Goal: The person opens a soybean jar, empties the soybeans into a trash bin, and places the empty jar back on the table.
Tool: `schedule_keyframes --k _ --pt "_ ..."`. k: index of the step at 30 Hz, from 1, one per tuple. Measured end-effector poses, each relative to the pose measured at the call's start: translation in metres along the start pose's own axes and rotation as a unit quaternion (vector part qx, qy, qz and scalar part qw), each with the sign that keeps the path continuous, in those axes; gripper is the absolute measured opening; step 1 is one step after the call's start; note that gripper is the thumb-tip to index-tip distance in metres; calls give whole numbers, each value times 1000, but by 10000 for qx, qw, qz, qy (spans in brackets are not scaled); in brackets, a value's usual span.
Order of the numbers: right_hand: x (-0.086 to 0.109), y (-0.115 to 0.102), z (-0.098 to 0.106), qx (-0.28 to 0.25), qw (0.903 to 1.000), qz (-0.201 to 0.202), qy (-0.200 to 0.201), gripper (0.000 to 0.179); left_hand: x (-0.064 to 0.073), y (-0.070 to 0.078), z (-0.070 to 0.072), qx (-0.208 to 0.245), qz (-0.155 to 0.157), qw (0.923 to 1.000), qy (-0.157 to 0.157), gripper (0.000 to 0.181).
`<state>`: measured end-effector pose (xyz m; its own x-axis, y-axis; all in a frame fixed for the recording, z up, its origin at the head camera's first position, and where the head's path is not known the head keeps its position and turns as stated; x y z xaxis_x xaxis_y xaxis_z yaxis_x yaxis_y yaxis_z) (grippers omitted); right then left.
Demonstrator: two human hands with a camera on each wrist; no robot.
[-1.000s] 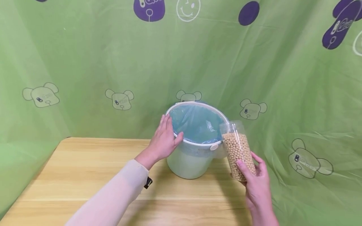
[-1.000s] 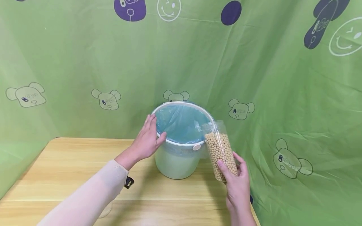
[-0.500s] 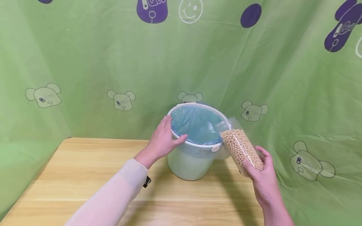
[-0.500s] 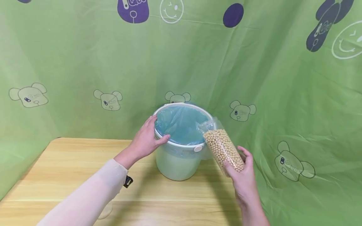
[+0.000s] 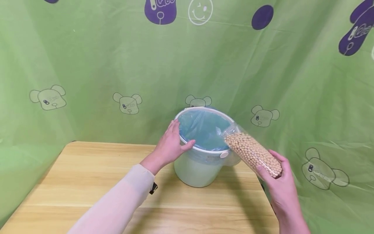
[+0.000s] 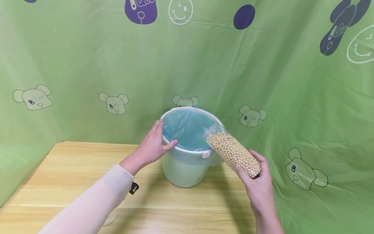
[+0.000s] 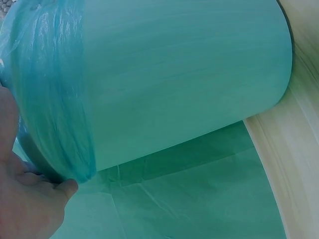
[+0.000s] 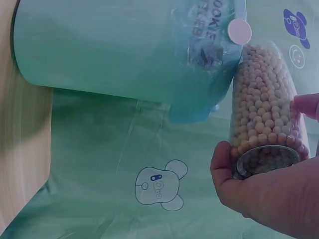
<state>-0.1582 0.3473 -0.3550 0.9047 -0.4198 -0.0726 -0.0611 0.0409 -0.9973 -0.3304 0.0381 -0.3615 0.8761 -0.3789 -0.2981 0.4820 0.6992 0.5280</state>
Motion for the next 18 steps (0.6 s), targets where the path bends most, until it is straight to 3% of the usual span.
schedule_keyframes --k 10,18 --pt "0 -7 -5 225 9987 -141 443 92 0 2 -1 -60 -48 10000 -14 108" --pt "0 -13 -10 4 9954 -203 938 89 2 2 1 -87 -15 10000 32 107"
Point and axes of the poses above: each hand's wrist, its own x-axis away from the middle knuckle, its own z-axis out of the back of the hand, y = z × x, the point moved 3 cm from there along -x, towards the middle knuckle, and after that the axes turned 2 degrees about -z, right-handed, at the moved point
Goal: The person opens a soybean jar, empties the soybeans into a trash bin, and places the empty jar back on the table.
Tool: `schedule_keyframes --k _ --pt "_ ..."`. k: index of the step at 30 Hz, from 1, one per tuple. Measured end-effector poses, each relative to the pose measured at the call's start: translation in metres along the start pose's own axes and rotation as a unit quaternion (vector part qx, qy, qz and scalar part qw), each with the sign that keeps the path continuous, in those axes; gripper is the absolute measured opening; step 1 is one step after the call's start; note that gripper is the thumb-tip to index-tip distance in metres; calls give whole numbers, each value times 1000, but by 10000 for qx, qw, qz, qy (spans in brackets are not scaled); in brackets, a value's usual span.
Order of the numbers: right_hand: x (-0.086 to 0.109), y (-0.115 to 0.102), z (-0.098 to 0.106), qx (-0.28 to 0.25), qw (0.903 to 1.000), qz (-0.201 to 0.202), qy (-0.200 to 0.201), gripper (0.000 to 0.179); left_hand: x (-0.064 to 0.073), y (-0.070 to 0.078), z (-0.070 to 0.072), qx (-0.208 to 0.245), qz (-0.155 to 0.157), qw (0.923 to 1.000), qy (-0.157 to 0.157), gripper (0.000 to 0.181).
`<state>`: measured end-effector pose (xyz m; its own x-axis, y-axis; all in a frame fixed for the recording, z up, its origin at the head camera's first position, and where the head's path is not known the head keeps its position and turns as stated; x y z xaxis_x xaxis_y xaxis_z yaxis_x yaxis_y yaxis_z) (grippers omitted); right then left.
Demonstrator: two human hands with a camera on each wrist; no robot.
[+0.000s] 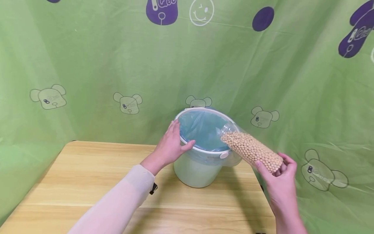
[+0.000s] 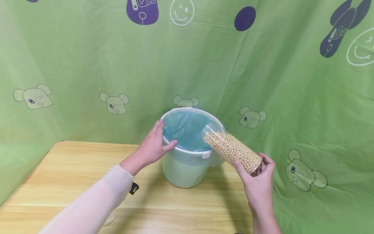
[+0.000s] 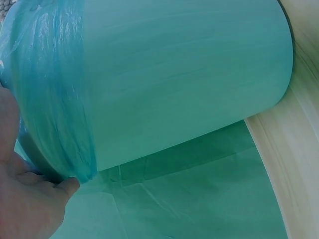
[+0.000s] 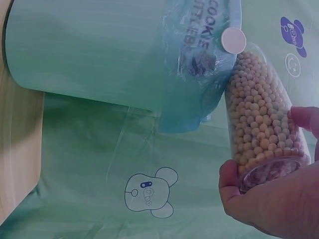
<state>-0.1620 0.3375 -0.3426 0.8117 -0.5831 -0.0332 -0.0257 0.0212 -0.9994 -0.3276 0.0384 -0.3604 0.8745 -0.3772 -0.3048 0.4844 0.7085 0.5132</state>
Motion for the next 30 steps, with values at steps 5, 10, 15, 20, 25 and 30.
schedule_keyframes --k 5,10,15,20,25,30 --pt "0 -4 -1 -92 9998 139 98 90 0 1 -1 7 -3 10000 -47 106" --pt "0 -8 -3 -130 9995 250 158 94 0 0 -2 -17 -18 10000 -14 106" --pt "1 -10 -5 -49 9995 206 222 94 0 -1 -1 -27 -34 10000 34 106" --pt "1 -10 -5 -70 9994 175 283 94 0 -1 -2 -48 -39 10000 14 106" --pt "1 -12 -6 -26 9993 206 298 96 0 -2 -1 -35 -20 10000 52 106" --pt "2 -14 -7 56 9993 175 337 96 0 -1 0 33 -16 10000 46 106"
Point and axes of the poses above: each hand's wrist, its own x-axis away from the middle knuckle, its own z-axis out of the back of the hand, y = z × x, the point moved 3 cm from there along -x, towards the middle knuckle, and after that the axes turned 2 degrees about -z, right-handed, at the moved point
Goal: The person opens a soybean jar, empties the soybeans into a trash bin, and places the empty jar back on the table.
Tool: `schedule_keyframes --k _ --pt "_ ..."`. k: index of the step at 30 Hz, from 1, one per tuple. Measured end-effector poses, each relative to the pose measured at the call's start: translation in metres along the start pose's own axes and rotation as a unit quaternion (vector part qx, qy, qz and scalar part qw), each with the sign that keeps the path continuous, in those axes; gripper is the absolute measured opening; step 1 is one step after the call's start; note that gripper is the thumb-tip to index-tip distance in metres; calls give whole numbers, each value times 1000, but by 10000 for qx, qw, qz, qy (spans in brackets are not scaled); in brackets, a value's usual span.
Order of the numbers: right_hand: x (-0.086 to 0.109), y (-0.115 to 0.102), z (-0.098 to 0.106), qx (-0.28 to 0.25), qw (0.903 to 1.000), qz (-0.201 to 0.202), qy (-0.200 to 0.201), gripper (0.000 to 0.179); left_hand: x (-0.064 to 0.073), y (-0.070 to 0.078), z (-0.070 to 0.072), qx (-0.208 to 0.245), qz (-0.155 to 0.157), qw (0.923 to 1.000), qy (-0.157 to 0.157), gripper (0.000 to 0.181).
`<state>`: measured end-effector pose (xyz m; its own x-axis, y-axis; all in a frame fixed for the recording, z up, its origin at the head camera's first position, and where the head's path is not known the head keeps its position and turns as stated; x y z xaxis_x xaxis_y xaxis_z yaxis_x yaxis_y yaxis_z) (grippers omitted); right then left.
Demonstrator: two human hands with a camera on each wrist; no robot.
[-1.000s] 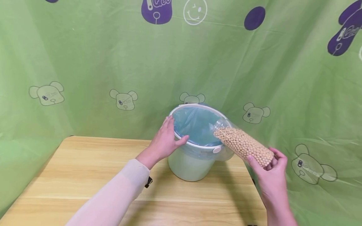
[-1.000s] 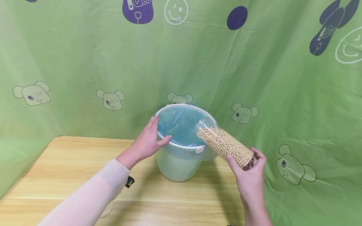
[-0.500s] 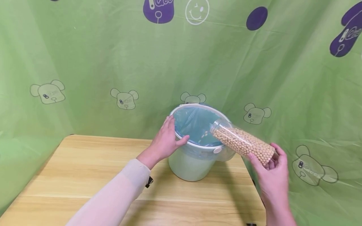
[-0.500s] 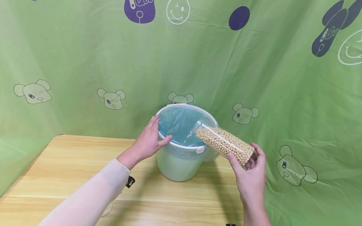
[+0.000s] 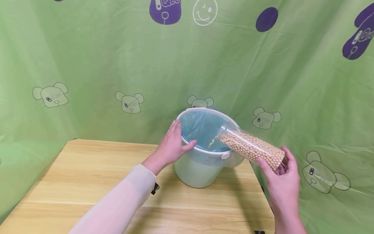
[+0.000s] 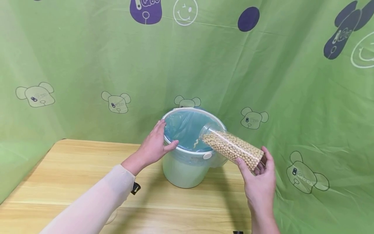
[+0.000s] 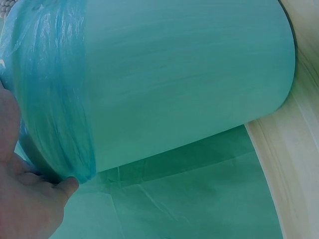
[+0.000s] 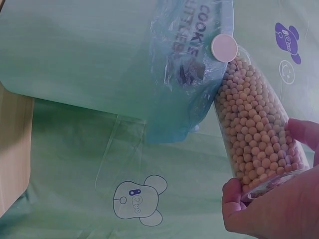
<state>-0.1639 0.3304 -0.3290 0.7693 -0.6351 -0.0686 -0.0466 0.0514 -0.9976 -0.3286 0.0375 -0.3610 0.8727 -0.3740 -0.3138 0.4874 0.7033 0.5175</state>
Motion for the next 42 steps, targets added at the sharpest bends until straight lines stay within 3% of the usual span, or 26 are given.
schedule_keyframes --k 17,26,42 --pt "-1 -5 -5 -419 9989 -24 213 97 -1 -2 -2 -129 -98 9999 30 106" --pt "-1 -8 -5 -25 9994 -16 343 93 -1 -1 -1 -118 -149 9998 65 105" --pt "-3 -9 -8 23 9995 144 276 90 -1 -2 -1 -207 -187 9996 12 104"
Point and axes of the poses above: each hand's wrist, its own x-axis away from the middle knuckle, its own z-axis out of the back of the hand, y = z × x, the point moved 3 cm from there along -x, towards the middle knuckle, and after that the axes turned 2 degrees about -z, right-handed, at the moved point
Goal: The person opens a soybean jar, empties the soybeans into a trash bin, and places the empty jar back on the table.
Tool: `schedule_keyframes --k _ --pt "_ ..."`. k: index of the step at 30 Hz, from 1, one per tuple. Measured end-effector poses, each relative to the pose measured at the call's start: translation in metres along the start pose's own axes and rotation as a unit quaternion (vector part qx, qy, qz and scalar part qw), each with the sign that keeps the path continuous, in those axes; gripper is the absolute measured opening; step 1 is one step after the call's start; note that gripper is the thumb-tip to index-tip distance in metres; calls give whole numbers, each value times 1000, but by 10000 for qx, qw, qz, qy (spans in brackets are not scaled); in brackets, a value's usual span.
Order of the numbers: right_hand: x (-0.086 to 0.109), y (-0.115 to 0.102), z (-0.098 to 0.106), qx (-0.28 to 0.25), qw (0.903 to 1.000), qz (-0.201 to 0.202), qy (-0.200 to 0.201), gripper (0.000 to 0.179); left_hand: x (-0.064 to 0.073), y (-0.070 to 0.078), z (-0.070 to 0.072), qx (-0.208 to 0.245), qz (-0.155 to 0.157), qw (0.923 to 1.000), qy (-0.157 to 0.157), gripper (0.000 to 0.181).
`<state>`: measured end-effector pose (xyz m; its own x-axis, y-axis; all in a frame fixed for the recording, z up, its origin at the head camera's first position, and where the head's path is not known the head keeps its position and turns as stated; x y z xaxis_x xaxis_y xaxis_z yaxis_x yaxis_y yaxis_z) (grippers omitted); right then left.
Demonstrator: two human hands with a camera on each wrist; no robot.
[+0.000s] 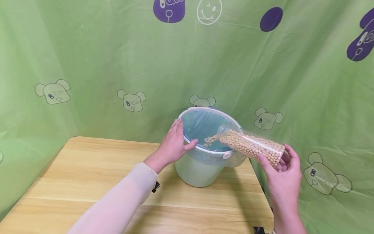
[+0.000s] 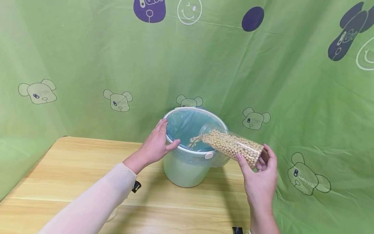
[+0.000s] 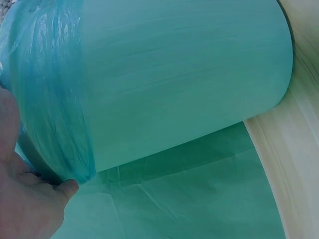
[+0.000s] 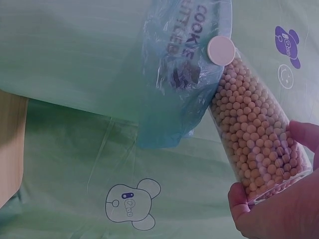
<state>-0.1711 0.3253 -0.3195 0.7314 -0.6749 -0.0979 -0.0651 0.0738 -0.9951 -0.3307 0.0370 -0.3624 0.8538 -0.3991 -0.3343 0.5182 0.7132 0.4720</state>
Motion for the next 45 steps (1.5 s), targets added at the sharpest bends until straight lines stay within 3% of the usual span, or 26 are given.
schedule_keyframes --k 23,45 --pt "-1 -6 -4 56 10000 71 30 90 -1 0 1 -5 34 10000 32 105" --pt "-2 -10 -9 476 9988 -97 -21 91 0 -3 -4 -77 13 9999 66 105"
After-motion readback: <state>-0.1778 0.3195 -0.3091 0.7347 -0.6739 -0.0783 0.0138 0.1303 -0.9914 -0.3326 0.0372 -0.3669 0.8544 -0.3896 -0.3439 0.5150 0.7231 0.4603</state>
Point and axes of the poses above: each hand's wrist, its own x-axis away from the middle knuckle, its own z-axis out of the back of the hand, y = z × x, the point moved 3 cm from there along -x, towards the middle knuckle, and after that the axes turned 2 degrees about -z, right-handed, at the moved point
